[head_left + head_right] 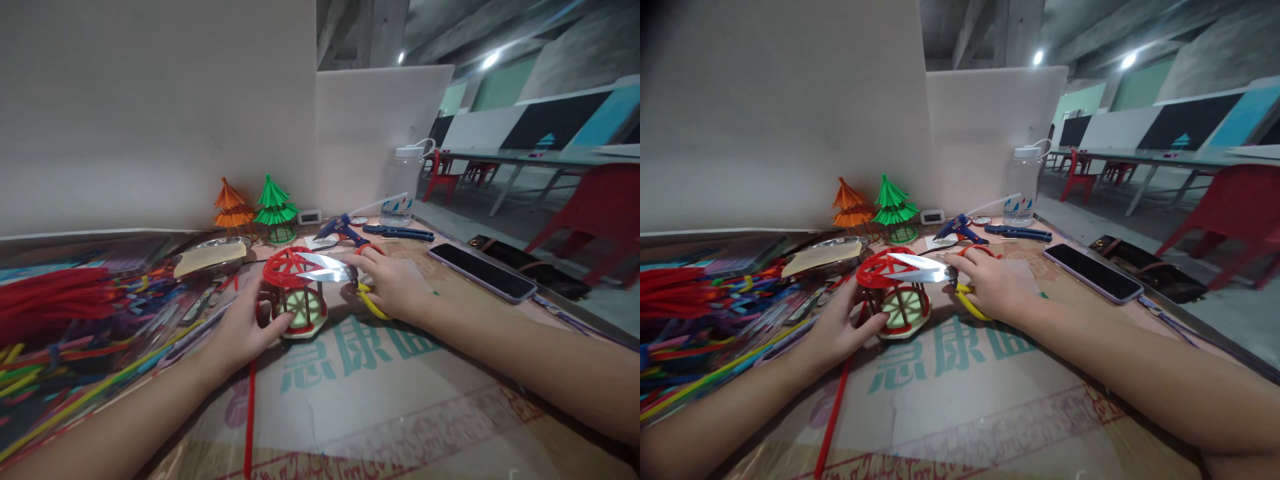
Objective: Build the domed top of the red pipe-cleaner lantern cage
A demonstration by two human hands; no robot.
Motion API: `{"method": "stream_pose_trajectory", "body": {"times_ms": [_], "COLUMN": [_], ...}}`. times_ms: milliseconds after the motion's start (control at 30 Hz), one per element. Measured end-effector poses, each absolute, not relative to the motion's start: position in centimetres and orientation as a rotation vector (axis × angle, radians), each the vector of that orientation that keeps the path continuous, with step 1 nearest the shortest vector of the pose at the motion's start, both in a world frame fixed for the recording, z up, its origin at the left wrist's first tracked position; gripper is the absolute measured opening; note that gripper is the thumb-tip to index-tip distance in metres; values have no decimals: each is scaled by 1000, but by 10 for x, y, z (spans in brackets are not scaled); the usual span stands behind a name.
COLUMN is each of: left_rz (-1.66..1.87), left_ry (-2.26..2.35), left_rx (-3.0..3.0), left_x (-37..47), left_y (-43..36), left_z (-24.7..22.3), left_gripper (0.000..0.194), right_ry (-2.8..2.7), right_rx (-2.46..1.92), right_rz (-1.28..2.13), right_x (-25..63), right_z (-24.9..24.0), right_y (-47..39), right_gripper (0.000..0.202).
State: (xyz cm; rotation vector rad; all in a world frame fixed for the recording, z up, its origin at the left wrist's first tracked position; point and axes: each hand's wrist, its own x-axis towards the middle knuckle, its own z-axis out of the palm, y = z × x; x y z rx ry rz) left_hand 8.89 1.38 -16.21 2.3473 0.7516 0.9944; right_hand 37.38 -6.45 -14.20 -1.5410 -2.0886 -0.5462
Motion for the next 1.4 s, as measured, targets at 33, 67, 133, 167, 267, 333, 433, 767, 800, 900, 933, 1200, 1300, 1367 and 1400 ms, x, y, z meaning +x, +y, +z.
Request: {"method": "stream_pose_trajectory", "body": {"times_ms": [33, 67, 133, 167, 267, 333, 433, 767, 800, 900, 933, 1200, 1300, 1367, 1400], "left_rz": [1001, 1005, 1005, 1006, 1008, 1000, 980, 997, 1000, 957, 934, 916, 916, 918, 915], "left_ry": [751, 751, 753, 753, 755, 765, 791, 813, 805, 750, 725, 601, 581, 569, 570], "left_rx": [2354, 2359, 2366, 2366, 2358, 2336, 2278, 2272, 2268, 2279, 2295, 2236, 2225, 2198, 2189], "left_x": [89, 89, 90, 90, 90, 91, 94, 94, 93, 92, 92, 94, 94, 94, 94], "left_y": [13, 13, 13, 13, 14, 14, 17, 27, 28, 28, 28, 23, 23, 24, 24], "left_z": [-162, -162, -162, -162, -162, -162, -163, -168, -168, -170, -170, -167, -167, -168, -169], "left_gripper": [52, 52, 52, 52, 50, 49, 51, 59, 62, 73, 75, 60, 55, 54, 53], "right_ry": [-2084, -2077, -2072, -2069, -2048, -2025, -1978, -1856, -1881, -1980, -2010, -2090, -2050, -2041, -2055], "right_rx": [-1560, -1570, -1545, -1522, -1493, -1507, -1468, -1343, -1346, -1422, -1460, -1428, -1435, -1424, -1397], "right_rz": [-545, -544, -537, -533, -503, -425, -248, -83, -85, -184, -245, -584, -592, -596, -596], "right_x": [375, 376, 378, 379, 381, 380, 378, 382, 380, 376, 376, 374, 373, 374, 374], "right_z": [-143, -144, -147, -149, -151, -151, -151, -157, -155, -147, -145, -146, -147, -146, -146], "right_y": [-64, -64, -64, -63, -63, -62, -59, -49, -51, -60, -63, -64, -63, -62, -62], "right_gripper": [44, 45, 45, 44, 43, 42, 44, 46, 46, 47, 49, 51, 49, 48, 48]}}
